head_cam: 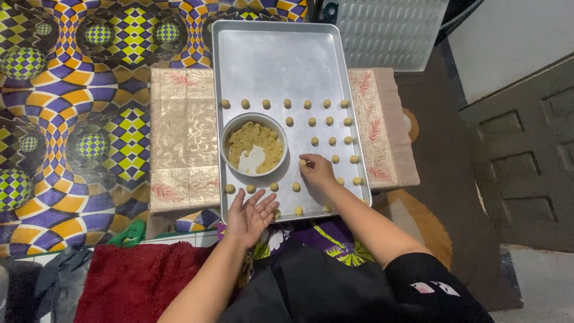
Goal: Rolling small portions of dough into balls and arranging them in rows on a baking tray.
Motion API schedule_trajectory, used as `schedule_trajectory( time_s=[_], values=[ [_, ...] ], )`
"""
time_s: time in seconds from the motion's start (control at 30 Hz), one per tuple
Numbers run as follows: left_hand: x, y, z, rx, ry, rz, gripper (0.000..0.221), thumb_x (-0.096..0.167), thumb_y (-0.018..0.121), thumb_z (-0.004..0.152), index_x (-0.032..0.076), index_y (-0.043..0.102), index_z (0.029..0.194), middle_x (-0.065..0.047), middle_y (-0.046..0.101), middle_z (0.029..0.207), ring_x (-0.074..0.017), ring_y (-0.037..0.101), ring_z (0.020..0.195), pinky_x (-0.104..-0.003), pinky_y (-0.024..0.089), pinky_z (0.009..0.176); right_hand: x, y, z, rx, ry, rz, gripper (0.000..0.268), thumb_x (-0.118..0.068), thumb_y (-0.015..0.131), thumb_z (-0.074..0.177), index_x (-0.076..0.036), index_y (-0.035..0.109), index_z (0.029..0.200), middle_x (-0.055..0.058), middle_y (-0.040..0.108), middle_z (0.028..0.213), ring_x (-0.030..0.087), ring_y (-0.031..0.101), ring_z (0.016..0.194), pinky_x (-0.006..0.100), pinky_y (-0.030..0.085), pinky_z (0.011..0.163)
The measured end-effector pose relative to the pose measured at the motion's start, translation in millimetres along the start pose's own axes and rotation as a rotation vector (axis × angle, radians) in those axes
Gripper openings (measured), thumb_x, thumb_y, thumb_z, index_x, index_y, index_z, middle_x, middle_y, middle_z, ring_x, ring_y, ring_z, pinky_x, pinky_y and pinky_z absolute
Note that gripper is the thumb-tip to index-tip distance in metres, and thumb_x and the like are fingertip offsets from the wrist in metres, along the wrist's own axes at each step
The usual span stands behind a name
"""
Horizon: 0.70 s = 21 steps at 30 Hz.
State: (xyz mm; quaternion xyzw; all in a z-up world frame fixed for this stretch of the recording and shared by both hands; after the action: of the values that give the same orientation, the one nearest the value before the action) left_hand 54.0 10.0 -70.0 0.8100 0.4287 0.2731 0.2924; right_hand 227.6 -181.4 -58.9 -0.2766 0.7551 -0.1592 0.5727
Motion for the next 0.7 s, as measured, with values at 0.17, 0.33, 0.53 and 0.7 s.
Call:
schedule_trajectory(
  time_s=[0.17,0.33,0.53,0.7],
  values=[
    [1.5,0.1,-2.0,0.006,0.001,-0.001,0.079,0.073,0.049,0.088,0.019,0.053,0.145,-0.016,0.055,0.152,-0.0304,0.058,0.132,-0.036,0.049,0.091,-46.9,5.7,-8.4,-0.032,-0.235,-0.306,0.032,-0.014,0.072,0.094,-0.007,0.071,0.125,0.013,0.071,0.113,0.029,0.070,0.109,0.036,0.060,0.091],
    [2.7,-6.1,2.4,0.018,0.005,0.031,0.078,0.071,0.049,0.090,0.018,0.051,0.146,-0.015,0.058,0.148,-0.0288,0.061,0.127,-0.035,0.050,0.089,-66.3,18.7,-13.3,-0.124,-0.228,-0.453,0.035,-0.022,0.064,0.101,-0.004,0.067,0.130,0.014,0.068,0.117,0.028,0.066,0.116,0.038,0.056,0.100],
    [3.1,-9.5,5.2,0.029,0.005,0.051,0.073,0.069,0.049,0.090,0.020,0.054,0.143,-0.012,0.060,0.147,-0.0284,0.061,0.127,-0.036,0.049,0.091,-57.6,20.2,-7.3,-0.125,-0.251,-0.489,0.041,-0.023,0.071,0.094,-0.008,0.065,0.131,0.012,0.067,0.117,0.028,0.066,0.116,0.038,0.055,0.101],
    [2.5,-8.6,3.6,0.037,0.004,0.062,0.071,0.069,0.049,0.090,0.021,0.054,0.142,-0.011,0.059,0.148,-0.0272,0.060,0.130,-0.035,0.047,0.093,-62.3,17.7,-11.5,-0.120,-0.252,-0.460,0.047,-0.022,0.074,0.090,-0.007,0.064,0.134,0.014,0.066,0.122,0.030,0.065,0.118,0.039,0.055,0.102]
  ],
)
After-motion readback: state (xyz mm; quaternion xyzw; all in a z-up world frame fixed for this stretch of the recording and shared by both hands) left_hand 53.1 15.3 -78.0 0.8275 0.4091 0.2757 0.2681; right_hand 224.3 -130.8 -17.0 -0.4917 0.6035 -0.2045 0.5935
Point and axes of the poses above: each hand's wrist, its own z-axis towards the middle knuckle, its own y-axis out of the palm, x = y × z, the point moved 7 cm from there along z, towards the middle knuckle
